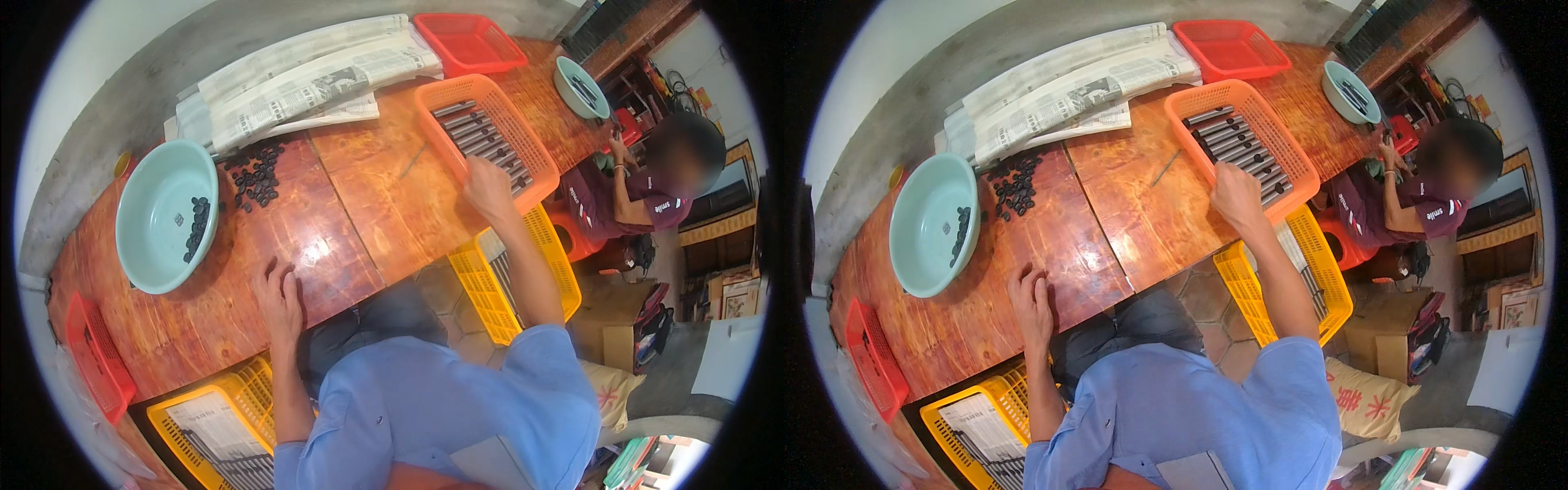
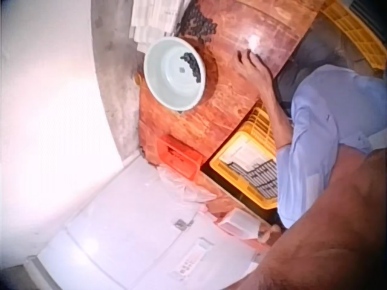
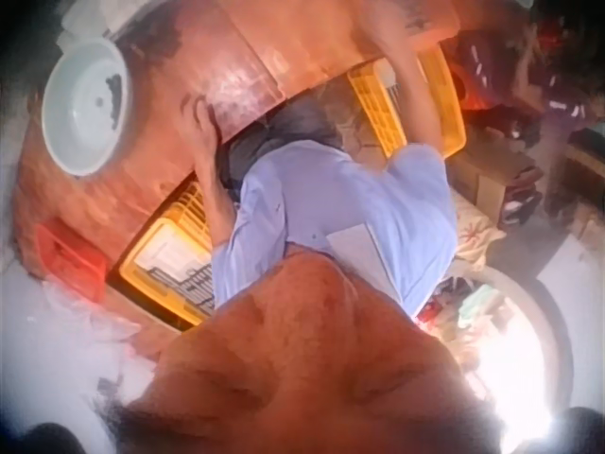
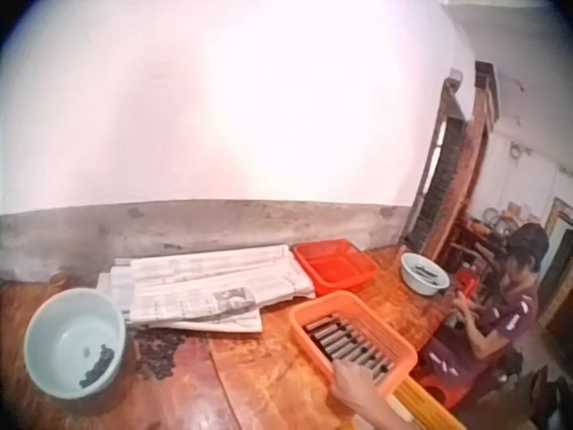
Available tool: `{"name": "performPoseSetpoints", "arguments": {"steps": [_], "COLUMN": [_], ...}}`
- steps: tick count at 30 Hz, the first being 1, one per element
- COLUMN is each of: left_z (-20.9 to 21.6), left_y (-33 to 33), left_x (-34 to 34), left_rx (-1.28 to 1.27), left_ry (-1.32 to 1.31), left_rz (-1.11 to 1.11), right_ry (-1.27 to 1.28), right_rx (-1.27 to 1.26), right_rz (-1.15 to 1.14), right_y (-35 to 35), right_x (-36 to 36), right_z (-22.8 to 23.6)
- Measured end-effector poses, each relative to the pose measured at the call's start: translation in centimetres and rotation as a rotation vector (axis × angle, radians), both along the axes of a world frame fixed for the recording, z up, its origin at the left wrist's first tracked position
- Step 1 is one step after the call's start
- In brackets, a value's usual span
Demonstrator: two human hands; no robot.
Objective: The person repeatedly picks up small black objects from a bowl and table, inserts them into a metal tube, and places the filled tube into a yellow basket. The process is repeated multiple times.
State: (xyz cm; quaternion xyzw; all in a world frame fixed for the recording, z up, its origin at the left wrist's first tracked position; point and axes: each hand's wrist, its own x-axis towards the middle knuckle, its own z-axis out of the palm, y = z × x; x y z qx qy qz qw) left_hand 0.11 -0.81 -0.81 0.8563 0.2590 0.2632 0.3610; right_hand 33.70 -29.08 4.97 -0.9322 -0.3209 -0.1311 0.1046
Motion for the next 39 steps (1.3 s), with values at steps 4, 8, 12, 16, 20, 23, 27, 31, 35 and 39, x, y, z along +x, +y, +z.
{"name": "performPoseSetpoints", "arguments": {"steps": [4, 8, 12, 16, 20, 23, 27, 31, 35, 39], "left_z": [0.0, -0.3, -0.6, 0.1, 0.1, -0.3, -0.8, -0.3, 0.0, -0.2], "left_y": [-0.1, 0.1, 0.2, -0.1, -0.1, 0.0, 0.1, 0.1, 0.0, 0.2], "left_x": [0.2, 0.0, -0.3, -0.1, 0.0, 0.1, 0.0, -0.1, -0.2, 0.1], "left_rx": [0.004, 0.015, 0.023, 0.015, 0.019, 0.043, 0.038, 0.044, 0.024, 0.037], "left_ry": [0.016, 0.020, 0.020, 0.030, 0.025, 0.009, -0.003, -0.005, -0.015, -0.053], "left_rz": [0.006, 0.007, 0.015, 0.003, 0.011, 0.017, 0.041, 0.033, 0.029, 0.020], "right_ry": [0.018, 0.100, 0.328, 0.274, 0.218, 0.116, 0.074, 0.042, -0.002, -0.114], "right_rx": [0.023, -0.030, 0.069, 0.211, 0.084, -0.014, -0.235, -0.419, -0.518, -0.482], "right_rz": [0.008, 0.010, -0.018, -0.073, 0.083, 0.174, 0.174, 0.215, 0.264, 0.389], "right_y": [1.2, 2.0, 2.5, 2.6, 4.7, 6.8, 9.0, 10.2, 10.4, 9.7], "right_x": [0.6, -0.1, 0.5, 7.8, 14.9, 17.0, 16.0, 15.6, 17.6, 18.6], "right_z": [0.0, 1.0, 4.9, 4.8, 1.0, -1.2, -0.9, -0.2, -1.7, -1.9]}}
